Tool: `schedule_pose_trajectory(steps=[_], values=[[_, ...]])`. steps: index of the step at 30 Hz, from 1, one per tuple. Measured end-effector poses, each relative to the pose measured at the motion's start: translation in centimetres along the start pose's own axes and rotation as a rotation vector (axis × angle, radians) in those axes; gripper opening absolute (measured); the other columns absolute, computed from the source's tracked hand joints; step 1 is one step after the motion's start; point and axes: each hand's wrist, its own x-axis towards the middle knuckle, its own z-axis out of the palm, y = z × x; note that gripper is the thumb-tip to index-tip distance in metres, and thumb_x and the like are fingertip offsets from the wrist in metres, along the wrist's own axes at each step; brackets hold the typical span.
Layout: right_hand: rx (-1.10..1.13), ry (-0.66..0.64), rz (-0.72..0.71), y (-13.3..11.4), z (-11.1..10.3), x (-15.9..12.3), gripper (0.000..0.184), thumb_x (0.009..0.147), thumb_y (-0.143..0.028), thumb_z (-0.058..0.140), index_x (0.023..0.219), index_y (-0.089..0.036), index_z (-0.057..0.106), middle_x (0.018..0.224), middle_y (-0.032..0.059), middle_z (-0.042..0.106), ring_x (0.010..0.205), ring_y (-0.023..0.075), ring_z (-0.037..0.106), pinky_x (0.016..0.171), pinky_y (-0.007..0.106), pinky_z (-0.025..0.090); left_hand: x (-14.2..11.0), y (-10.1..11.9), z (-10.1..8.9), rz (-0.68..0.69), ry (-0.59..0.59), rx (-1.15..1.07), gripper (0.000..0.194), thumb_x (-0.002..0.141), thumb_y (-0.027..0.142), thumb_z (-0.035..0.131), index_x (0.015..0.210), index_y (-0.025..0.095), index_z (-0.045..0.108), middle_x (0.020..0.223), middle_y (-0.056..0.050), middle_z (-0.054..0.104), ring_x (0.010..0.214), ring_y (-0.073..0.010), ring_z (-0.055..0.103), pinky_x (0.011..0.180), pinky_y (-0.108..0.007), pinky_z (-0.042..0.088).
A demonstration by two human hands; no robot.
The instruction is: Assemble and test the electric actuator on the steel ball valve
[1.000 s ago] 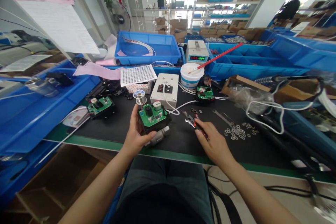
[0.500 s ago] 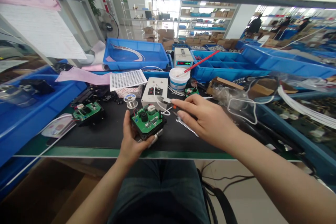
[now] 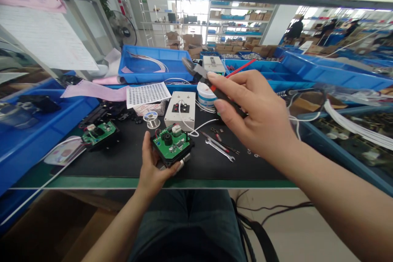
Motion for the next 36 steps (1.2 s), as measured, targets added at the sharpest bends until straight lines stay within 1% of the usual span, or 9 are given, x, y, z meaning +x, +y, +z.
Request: schedule_pose_trajectory(steps=[4, 8, 12, 16, 19, 22, 28, 32, 36], values=[[-0.031, -0.218, -0.09, -0.5, 0.4, -0.5, 0.043, 0.107, -0.041, 0.029, 0.123, -0.023, 0.064, 0.1, 0.0088, 0.056, 0.08, 0.0198, 0.059, 0.064, 0.029, 0.051, 0.0, 0.0, -0.1, 0.008, -0.009, -0.002, 0.119, 0.063, 0.042, 0.083, 0.15, 0.021, 0.004, 0.137, -0.018, 0.048, 0.122, -0.0326, 0.054, 0.099, -0.045, 0.048], [-0.009, 0.029, 0.052, -0.9, 0.6, -0.9, 0.037, 0.106, -0.039, 0.033, 0.124, -0.025, 0.063, 0.097, 0.0063, 0.057, 0.085, 0.0213, 0.059, 0.07, 0.032, 0.051, 0.0, 0.1, -0.1, 0.008, -0.007, -0.004, 0.121, 0.063, 0.04, 0.083, 0.15, 0.021, 0.003, 0.137, -0.019, 0.048, 0.121, -0.0326, 0.055, 0.097, -0.044, 0.05], [0.034, -0.228, 0.023, -0.3, 1.6, -2.1, 0.041, 0.105, -0.039, 0.03, 0.128, -0.023, 0.06, 0.103, 0.0089, 0.056, 0.086, 0.0222, 0.059, 0.069, 0.032, 0.052, -0.1, 0.3, -0.1, 0.011, -0.008, 0.009, 0.119, 0.063, 0.039, 0.083, 0.15, 0.021, 0.004, 0.138, -0.019, 0.048, 0.122, -0.0328, 0.055, 0.098, -0.045, 0.049], [0.047, -0.249, 0.246, 0.6, 4.9, -6.8, 0.042, 0.104, -0.038, 0.031, 0.136, -0.022, 0.052, 0.106, 0.0105, 0.055, 0.089, 0.0232, 0.06, 0.072, 0.034, 0.054, -0.2, 0.5, -0.2, -0.019, -0.011, -0.006, 0.117, 0.064, 0.037, 0.083, 0.15, 0.023, 0.006, 0.141, -0.018, 0.046, 0.124, -0.0318, 0.053, 0.101, -0.045, 0.046], [0.009, -0.383, 0.16, 0.4, 8.4, -11.7, 0.042, 0.104, -0.034, 0.029, 0.125, -0.019, 0.062, 0.106, 0.014, 0.055, 0.09, 0.027, 0.059, 0.073, 0.042, 0.056, -0.2, 0.6, -0.3, -0.053, 0.015, -0.011, 0.114, 0.065, 0.036, 0.082, 0.15, 0.024, 0.007, 0.141, -0.017, 0.046, 0.125, -0.0316, 0.052, 0.105, -0.047, 0.043], [-0.036, -0.333, 0.088, 0.5, 10.7, -13.3, 0.04, 0.103, -0.031, 0.031, 0.118, -0.017, 0.065, 0.118, 0.0157, 0.053, 0.109, 0.0332, 0.053, 0.092, 0.058, 0.046, -0.2, 0.7, -0.2, -0.108, 0.034, -0.038, 0.114, 0.066, 0.036, 0.081, 0.15, 0.023, 0.006, 0.139, -0.017, 0.048, 0.126, -0.0316, 0.051, 0.105, -0.047, 0.042], [0.245, -0.226, 0.418, 5.6, 13.3, -0.6, 0.027, 0.097, -0.025, 0.043, 0.101, -0.016, 0.068, 0.107, 0.0116, 0.062, 0.105, 0.0285, 0.056, 0.097, 0.046, 0.044, -0.7, 0.1, -0.1, -0.098, 0.055, 0.02, 0.113, 0.065, 0.03, 0.08, 0.15, 0.02, 0.007, 0.142, -0.019, 0.044, 0.128, -0.033, 0.049, 0.104, -0.045, 0.044], [0.311, -0.336, 0.534, 9.4, 19.5, 8.9, 0.023, 0.098, -0.022, 0.048, 0.115, -0.016, 0.064, 0.118, 0.0102, 0.061, 0.112, 0.0248, 0.056, 0.1, 0.04, 0.043, -1.2, -0.7, -0.2, -0.053, 0.05, 0.099, 0.114, 0.061, 0.023, 0.081, 0.15, 0.019, 0.009, 0.144, -0.02, 0.042, 0.129, -0.0349, 0.048, 0.103, -0.044, 0.046], [0.366, -0.469, 0.616, 10.8, 24.9, 12.2, 0.032, 0.098, -0.033, 0.061, 0.123, -0.012, 0.059, 0.129, 0.0129, 0.053, 0.117, 0.0259, 0.053, 0.103, 0.045, 0.04, -1.6, -1.1, 0.0, -0.041, 0.065, 0.171, 0.119, 0.056, 0.015, 0.08, 0.15, 0.02, 0.008, 0.145, -0.021, 0.04, 0.128, -0.0367, 0.048, 0.102, -0.045, 0.046]])
